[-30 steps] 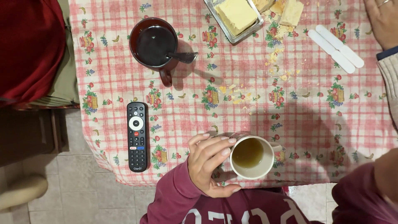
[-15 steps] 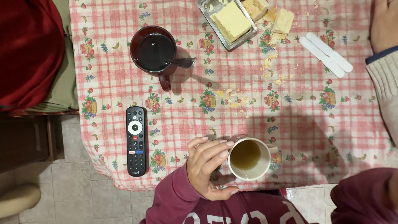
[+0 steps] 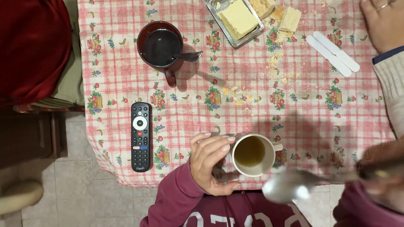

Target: Dipping pieces of bread and cheese into a cup of liquid, likely tea or coffee, while sitting at a dining table.

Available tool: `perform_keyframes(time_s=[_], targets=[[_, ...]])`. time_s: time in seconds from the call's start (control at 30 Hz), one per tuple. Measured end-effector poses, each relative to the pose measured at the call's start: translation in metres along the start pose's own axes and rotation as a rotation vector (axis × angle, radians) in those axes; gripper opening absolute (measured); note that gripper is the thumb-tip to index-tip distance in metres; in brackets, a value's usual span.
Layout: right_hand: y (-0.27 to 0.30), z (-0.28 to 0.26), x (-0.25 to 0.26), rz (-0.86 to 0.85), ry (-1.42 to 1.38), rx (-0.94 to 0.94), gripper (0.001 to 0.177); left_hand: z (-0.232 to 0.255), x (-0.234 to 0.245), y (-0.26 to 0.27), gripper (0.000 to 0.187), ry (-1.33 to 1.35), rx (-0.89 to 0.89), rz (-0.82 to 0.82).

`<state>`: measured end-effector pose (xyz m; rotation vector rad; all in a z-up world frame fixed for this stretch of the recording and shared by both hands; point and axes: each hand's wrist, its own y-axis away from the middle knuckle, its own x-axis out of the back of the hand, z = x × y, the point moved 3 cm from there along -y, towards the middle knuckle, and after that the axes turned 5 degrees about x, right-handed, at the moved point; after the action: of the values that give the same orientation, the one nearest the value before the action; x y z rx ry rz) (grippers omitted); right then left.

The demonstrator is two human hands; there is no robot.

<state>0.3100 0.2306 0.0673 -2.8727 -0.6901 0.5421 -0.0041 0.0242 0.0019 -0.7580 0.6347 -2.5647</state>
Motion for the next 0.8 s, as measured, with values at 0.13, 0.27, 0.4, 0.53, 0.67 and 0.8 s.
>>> perform_keyframes(time_s=[0.13,0.27,0.4,0.53,0.67,0.8], targets=[[0.052,0.041,0.048,0.091,0.069,0.036,0.045,0.001,-0.001,-0.002,0.090,0.031,-0.032,0.015],[0.030,0.051,-0.021,0.167,0.117,0.060,0.047,-0.002,-0.014,-0.004,0.102,0.044,-0.052,-0.007],[0.005,0.042,-0.068,0.069,0.528,0.390,0.045,-0.006,-0.028,-0.002,0.112,0.003,-0.043,-0.067],[0.037,0.083,-0.021,0.182,0.920,0.832,0.046,-0.007,-0.038,-0.001,0.115,-0.015,-0.031,-0.124],[0.052,0.077,-0.075,-0.032,0.657,0.597,0.049,-0.008,-0.039,0.003,0.113,0.004,-0.056,-0.134],[0.054,0.087,-0.084,-0.110,0.562,0.527,0.040,-0.008,-0.038,0.008,0.111,-0.029,-0.070,-0.114]])
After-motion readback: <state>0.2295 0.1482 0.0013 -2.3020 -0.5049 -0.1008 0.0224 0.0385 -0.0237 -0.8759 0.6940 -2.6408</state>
